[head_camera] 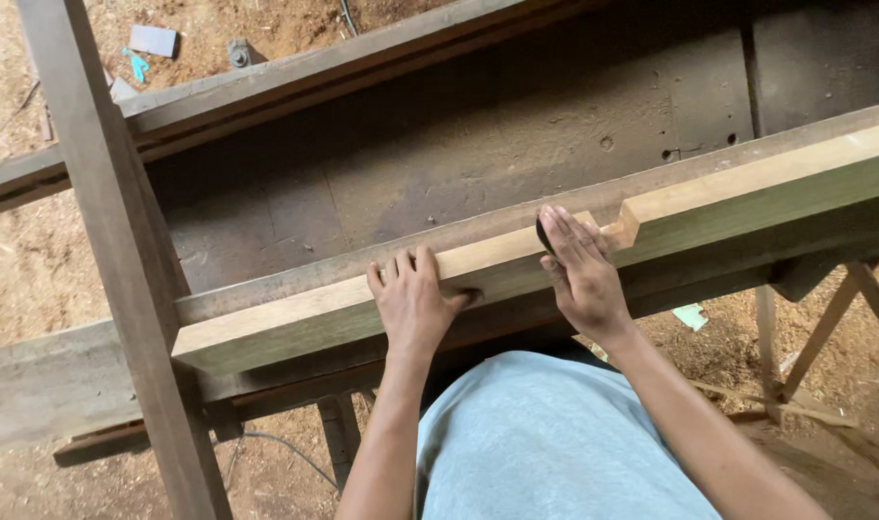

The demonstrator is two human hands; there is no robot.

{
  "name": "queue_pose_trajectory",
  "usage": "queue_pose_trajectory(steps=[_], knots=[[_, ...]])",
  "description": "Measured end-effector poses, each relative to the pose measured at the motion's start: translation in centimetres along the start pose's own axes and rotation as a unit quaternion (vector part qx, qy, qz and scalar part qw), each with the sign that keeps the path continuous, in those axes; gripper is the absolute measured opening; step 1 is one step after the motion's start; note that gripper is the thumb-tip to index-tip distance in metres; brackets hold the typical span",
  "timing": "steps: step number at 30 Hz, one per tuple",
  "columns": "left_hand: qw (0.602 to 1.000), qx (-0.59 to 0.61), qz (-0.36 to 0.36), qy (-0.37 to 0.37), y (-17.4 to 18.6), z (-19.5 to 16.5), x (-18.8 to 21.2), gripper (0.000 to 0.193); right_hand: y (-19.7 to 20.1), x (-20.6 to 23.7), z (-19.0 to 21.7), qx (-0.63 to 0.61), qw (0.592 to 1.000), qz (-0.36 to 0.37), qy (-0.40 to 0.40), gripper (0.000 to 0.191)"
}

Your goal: The person sands a thin wooden beam with a piece of sandpaper held in their hands, moving it back and forth along the surfaces and edges.

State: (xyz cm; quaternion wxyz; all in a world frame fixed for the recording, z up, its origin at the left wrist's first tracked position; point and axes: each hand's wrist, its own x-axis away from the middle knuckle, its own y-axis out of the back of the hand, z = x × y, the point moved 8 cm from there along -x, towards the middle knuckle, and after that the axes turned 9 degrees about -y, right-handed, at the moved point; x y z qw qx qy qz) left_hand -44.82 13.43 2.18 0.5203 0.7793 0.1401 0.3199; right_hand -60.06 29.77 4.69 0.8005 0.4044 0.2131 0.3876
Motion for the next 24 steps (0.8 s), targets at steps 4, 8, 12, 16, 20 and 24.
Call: queue_pose_trajectory(steps=[4,8,12,16,20,24], knots=[[0.999,-0.014,-0.045,0.009,0.8,-1.1,0.1,0.098,1.0,0.5,-0.7,0.034,0.999,-0.011,0.027,0.047],[0.999,-0.034,-0.018,0.024,0.6,-1.8,0.3,0.099,1.6,0.8,-1.0,0.06,0.997,-0.037,0.012,0.045],[0.992,-0.034,-0.113,-0.043,1.8,-5.0,0.7,0.1,1.2,1.3,0.3,0.122,0.991,-0.032,0.034,0.048],[0.998,0.02,-0.05,-0.017,0.3,-5.3,0.7,0.077,0.1,1.9,2.5,0.143,0.988,-0.011,0.057,0.068],[0.994,0.014,-0.07,-0.078,-0.4,-6.1,1.6,0.059,-1.5,2.7,3.5,0.163,0.985,0.048,0.043,0.067],[0.979,0.027,-0.132,-0.153,-0.7,-6.9,2.4,0.053,-1.6,3.8,3.3,0.146,0.987,0.043,0.042,0.064]])
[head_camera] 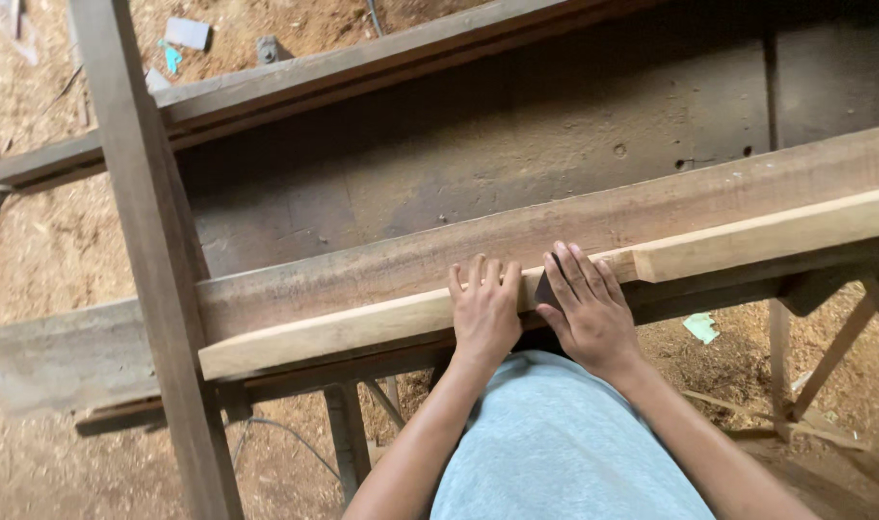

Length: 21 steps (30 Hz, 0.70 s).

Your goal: The person sands a thin wooden beam with a piece of sandpaper held in their hands, moving it back and forth along the surfaces and edges.

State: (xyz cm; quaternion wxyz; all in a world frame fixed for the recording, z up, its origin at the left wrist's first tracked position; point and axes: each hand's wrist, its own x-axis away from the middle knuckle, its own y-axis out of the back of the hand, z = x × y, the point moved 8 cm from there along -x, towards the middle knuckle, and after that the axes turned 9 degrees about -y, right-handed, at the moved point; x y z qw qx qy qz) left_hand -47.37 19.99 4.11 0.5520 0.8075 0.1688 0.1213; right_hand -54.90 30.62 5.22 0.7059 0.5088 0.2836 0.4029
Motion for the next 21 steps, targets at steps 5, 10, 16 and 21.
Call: queue_pose_trajectory(steps=[5,10,16,21], knots=[[0.997,0.012,0.074,-0.019,-1.1,0.2,0.7,0.058,0.5,1.0,-1.1,-0.103,0.991,-0.071,-0.039,0.052],[0.996,0.053,0.003,-0.07,0.9,-1.4,0.5,0.075,1.4,1.2,-1.2,-0.136,0.975,-0.144,-0.103,0.039],[0.985,0.092,0.002,-0.143,-0.6,-4.5,-0.7,0.072,2.4,2.1,-3.9,-0.045,0.947,-0.117,-0.294,0.038],[0.985,0.113,0.003,-0.13,-0.9,-3.8,-1.5,0.069,2.9,1.3,-5.0,-0.085,0.957,-0.056,-0.273,0.042]])
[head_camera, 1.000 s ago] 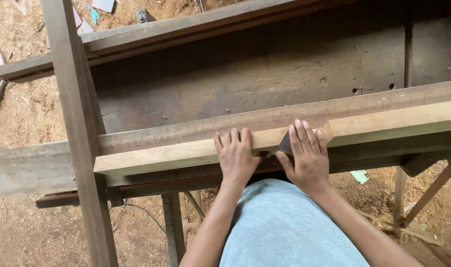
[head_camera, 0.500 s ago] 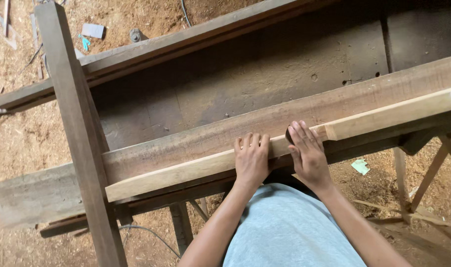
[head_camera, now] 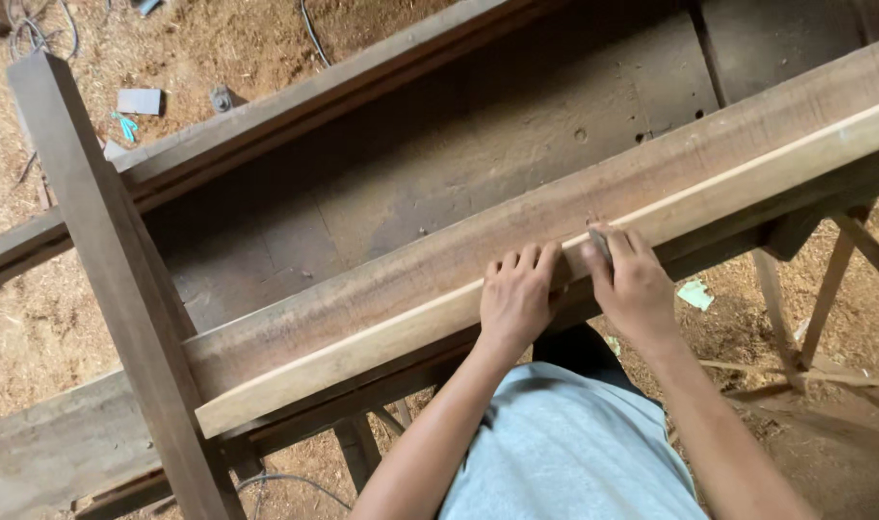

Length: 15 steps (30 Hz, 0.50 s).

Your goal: The person sands a thin wooden beam with a piece of sandpaper held in their hands, moving it back and forth along the surfaces and edges.

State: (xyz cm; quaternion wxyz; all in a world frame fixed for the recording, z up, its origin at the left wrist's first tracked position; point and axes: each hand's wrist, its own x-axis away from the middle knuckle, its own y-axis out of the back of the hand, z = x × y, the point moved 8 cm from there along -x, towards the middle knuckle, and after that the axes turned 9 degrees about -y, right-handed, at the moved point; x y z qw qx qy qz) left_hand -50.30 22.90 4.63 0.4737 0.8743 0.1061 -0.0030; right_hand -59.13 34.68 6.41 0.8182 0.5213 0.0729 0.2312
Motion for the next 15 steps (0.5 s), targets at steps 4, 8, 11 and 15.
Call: queue_pose_trajectory(steps=[4,8,11,15], knots=[[0.999,-0.01,0.041,0.021,-0.5,0.6,-0.8,0.075,-0.9,-1.0,-0.6,0.084,0.987,0.133,0.016,0.062],[0.998,-0.012,0.044,0.045,-0.9,0.8,-1.8,0.074,-2.0,-0.7,-4.7,0.03,0.923,0.336,-0.183,0.064],[0.993,-0.01,0.076,0.094,-1.7,0.5,-2.5,0.072,-1.5,-2.1,-3.7,-0.039,0.934,0.35,-0.061,0.072],[0.995,-0.031,-0.01,0.099,-1.2,-0.8,-4.4,0.069,-3.6,-2.0,-7.0,-0.072,0.85,0.479,-0.206,0.075]])
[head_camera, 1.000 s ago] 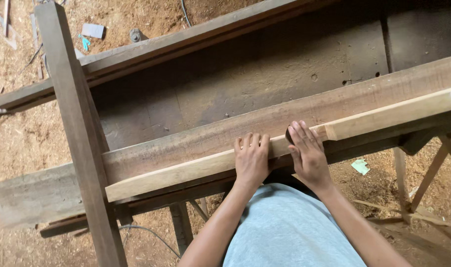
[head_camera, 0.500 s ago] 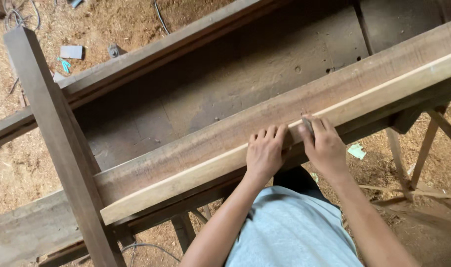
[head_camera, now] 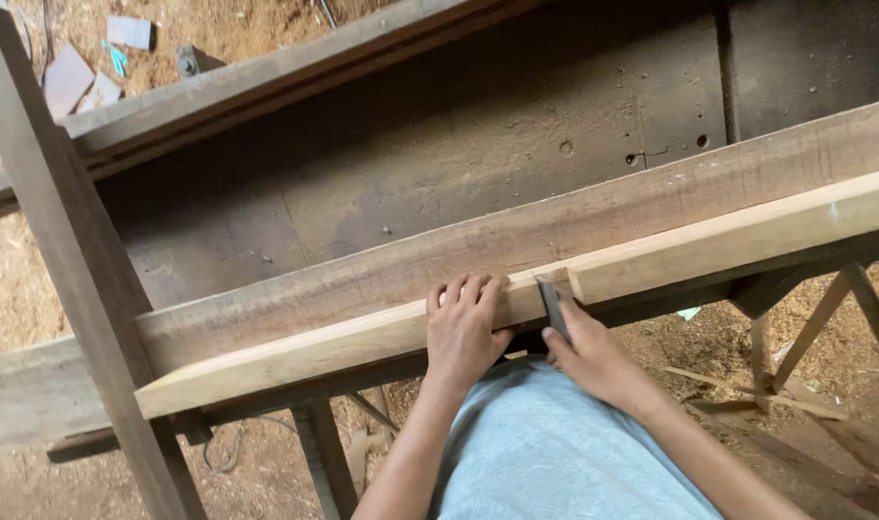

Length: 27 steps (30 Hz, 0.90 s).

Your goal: The person sands a thin wooden beam with a piece of sandpaper held in their hands, moving it back and forth along the surfaces and edges.

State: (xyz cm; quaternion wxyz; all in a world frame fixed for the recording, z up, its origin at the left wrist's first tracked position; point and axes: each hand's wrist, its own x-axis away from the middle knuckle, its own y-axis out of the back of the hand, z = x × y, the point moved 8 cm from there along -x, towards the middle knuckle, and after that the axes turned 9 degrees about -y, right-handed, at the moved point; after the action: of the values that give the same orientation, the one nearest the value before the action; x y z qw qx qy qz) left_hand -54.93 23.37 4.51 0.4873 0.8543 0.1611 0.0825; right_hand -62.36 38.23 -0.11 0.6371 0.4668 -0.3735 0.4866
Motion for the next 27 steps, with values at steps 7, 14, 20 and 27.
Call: queue_pose_trajectory(steps=[7,14,20,27], knots=[[1.0,-0.01,0.003,0.021,-2.0,-1.5,-1.2,0.05,0.9,-0.7,1.0,0.028,0.977,-0.101,0.186,0.063],[1.0,-0.011,-0.006,-0.019,-1.5,-1.4,-0.7,0.05,0.2,0.1,1.5,0.004,0.961,-0.149,0.234,0.064],[0.999,-0.021,0.005,-0.033,-1.5,-1.0,-0.2,0.052,-1.9,-1.5,-1.2,-0.078,0.989,-0.074,0.105,0.044],[0.999,-0.028,0.003,-0.036,-1.7,-1.0,0.6,0.05,-2.7,-2.2,-1.4,-0.163,0.98,-0.018,0.113,0.055]])
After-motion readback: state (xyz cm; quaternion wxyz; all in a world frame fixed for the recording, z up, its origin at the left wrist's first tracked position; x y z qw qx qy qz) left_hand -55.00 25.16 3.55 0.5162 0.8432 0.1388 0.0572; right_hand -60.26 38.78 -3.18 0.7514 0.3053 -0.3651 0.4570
